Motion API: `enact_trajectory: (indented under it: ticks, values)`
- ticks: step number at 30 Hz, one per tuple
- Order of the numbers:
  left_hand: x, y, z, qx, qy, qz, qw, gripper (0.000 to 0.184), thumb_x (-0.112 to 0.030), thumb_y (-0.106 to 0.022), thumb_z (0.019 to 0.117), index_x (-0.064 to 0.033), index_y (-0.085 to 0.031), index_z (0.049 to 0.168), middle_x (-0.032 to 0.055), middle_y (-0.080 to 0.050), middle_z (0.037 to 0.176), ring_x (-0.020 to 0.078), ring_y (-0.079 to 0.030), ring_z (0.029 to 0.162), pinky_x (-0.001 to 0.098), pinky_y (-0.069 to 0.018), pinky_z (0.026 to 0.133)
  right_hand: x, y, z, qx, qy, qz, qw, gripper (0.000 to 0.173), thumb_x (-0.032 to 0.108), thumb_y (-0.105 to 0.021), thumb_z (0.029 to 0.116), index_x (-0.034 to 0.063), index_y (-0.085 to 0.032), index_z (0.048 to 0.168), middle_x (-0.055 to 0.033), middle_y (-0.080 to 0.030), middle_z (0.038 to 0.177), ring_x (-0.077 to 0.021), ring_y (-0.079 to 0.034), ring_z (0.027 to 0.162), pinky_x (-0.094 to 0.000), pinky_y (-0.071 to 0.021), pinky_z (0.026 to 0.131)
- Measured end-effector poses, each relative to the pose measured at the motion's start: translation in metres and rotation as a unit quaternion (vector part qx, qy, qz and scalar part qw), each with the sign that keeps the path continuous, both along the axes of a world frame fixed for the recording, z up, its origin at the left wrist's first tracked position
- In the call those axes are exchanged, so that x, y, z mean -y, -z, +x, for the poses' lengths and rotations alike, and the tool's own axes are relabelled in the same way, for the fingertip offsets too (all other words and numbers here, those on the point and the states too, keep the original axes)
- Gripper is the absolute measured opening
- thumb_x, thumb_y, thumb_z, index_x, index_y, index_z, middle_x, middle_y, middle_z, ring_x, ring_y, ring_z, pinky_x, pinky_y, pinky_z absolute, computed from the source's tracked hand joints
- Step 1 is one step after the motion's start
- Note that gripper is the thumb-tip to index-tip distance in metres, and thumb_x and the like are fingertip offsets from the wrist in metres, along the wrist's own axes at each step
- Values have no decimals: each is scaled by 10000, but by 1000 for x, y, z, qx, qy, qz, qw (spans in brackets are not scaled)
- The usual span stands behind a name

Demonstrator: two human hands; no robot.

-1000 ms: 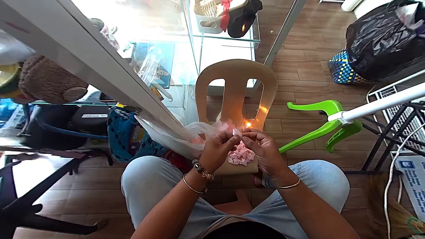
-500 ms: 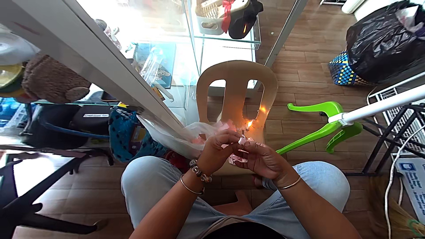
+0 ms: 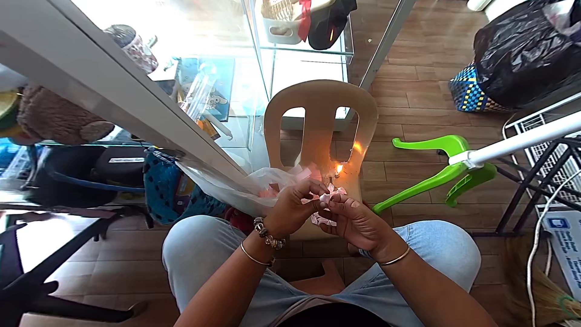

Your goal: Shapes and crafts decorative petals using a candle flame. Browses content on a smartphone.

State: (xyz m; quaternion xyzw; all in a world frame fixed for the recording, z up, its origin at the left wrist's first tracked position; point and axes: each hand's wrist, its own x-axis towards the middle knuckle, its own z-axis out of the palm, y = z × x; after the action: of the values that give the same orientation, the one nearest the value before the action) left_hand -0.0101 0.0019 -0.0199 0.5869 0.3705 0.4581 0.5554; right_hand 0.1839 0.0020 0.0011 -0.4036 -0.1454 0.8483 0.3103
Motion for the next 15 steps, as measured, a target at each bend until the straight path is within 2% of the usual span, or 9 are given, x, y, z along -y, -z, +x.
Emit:
enact_trajectory:
  ticks: [3,5,8,10,12,15]
  values:
    - [2,-2,9,71,-29,-54,996,119,23,-642,937,-81,-667,988,-3,-666,1047,63,-653,942,253,-576,843,-1,-5,-2,43,46,75,995,39,51,-549,1030,59,-586,1026,-74,-680,961,-157,-684,860,-319,-589,786]
    - [1,-2,14,123,-53,-83,987,154,7,-622,953,-129,-676,1000,-31,-671,1064,55,-643,962,254,-562,860,0,-6,-1,85,79,181,977,88,65,-524,1031,55,-609,1052,-62,-679,982,-138,-678,890,-302,-582,822]
    - [-1,0,16,157,-67,-98,981,162,-19,-638,952,-168,-696,982,-45,-676,1058,69,-644,986,278,-562,889,2,0,1,127,91,360,920,151,76,-637,971,73,-666,1120,-32,-710,1042,-109,-684,953,-292,-582,880]
    - [0,0,20,173,-69,-105,977,168,-9,-654,944,-167,-706,964,-41,-683,1041,64,-649,971,265,-564,876,5,1,-1,151,91,420,890,213,68,-704,940,28,-680,1148,-41,-724,1058,-95,-698,944,-265,-594,866]
    - [1,1,24,182,-67,-104,976,164,1,-674,931,-159,-710,939,-33,-688,1024,63,-654,966,259,-567,870,7,3,-4,175,107,448,870,205,42,-721,921,-10,-705,1119,-56,-735,1037,-90,-707,914,-247,-602,841]
    - [2,1,29,183,-75,-100,975,137,-6,-699,916,-141,-723,919,-15,-687,1018,83,-661,951,278,-580,858,6,9,-5,219,145,505,822,131,54,-730,924,-3,-743,1041,-47,-737,991,-88,-706,893,-244,-606,835]
